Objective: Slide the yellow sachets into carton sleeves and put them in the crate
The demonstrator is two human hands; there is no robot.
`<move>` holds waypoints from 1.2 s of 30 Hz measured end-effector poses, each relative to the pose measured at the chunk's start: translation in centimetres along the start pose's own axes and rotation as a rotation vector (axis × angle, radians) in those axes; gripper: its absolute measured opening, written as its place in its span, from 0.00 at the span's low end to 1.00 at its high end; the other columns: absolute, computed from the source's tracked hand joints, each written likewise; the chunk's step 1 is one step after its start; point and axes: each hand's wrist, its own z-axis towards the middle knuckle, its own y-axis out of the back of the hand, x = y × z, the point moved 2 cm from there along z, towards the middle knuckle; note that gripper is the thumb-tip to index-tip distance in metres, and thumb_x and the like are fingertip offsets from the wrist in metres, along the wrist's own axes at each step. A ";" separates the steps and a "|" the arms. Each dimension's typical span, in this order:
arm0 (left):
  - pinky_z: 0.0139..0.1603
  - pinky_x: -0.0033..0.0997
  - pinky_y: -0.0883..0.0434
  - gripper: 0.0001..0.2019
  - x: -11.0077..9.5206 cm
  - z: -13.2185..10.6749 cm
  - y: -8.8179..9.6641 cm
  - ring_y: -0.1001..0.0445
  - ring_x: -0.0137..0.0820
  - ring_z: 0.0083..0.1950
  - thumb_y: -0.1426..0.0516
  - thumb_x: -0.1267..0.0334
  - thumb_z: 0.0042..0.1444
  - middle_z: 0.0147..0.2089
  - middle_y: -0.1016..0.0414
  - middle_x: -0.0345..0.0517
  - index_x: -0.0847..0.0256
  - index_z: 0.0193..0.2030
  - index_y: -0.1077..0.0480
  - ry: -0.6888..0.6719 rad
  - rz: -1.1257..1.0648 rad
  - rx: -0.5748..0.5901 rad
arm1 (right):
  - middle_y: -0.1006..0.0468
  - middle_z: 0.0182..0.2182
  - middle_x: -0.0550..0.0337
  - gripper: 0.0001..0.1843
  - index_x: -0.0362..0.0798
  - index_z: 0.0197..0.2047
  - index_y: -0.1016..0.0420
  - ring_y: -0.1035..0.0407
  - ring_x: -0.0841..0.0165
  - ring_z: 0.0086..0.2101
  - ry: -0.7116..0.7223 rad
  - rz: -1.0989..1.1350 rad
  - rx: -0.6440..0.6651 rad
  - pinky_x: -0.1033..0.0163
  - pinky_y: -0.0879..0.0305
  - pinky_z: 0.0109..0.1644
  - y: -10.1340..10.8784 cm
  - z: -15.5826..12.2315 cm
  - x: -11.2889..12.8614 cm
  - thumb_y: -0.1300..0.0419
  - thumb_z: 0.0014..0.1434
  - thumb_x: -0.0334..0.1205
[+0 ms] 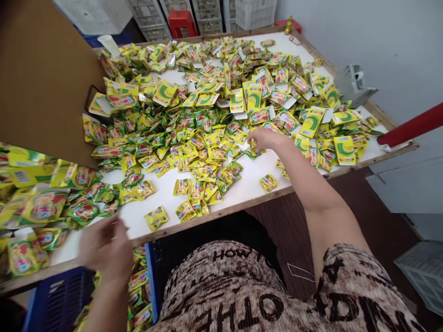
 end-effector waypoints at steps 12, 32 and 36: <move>0.48 0.30 0.22 0.15 -13.5 -5.7 -13.6 0.22 0.32 0.49 0.48 0.75 0.61 0.48 0.22 0.51 0.60 0.52 0.28 -0.533 -0.339 0.699 | 0.23 0.37 0.57 0.19 0.46 0.44 0.26 0.30 0.64 0.38 -0.032 0.164 -0.218 0.62 0.36 0.41 -3.5 -3.6 -1.8 0.32 0.47 0.29; 0.63 0.59 0.38 0.30 -21.8 1.6 -22.7 0.45 0.53 0.71 0.51 0.76 0.59 0.72 0.45 0.60 0.59 0.69 0.43 -0.795 0.254 1.171 | 0.19 0.38 0.56 0.12 0.46 0.39 0.20 0.27 0.61 0.40 -0.059 0.287 -0.211 0.61 0.34 0.46 -7.0 -9.0 1.3 0.32 0.48 0.36; 0.57 0.45 0.33 0.29 -23.3 4.2 -24.8 0.32 0.45 0.60 0.48 0.72 0.60 0.62 0.32 0.59 0.53 0.68 0.41 -0.892 0.272 1.251 | 0.20 0.43 0.54 0.21 0.48 0.51 0.25 0.28 0.61 0.43 -0.150 0.379 -0.390 0.59 0.35 0.48 -8.2 -11.3 0.3 0.36 0.52 0.35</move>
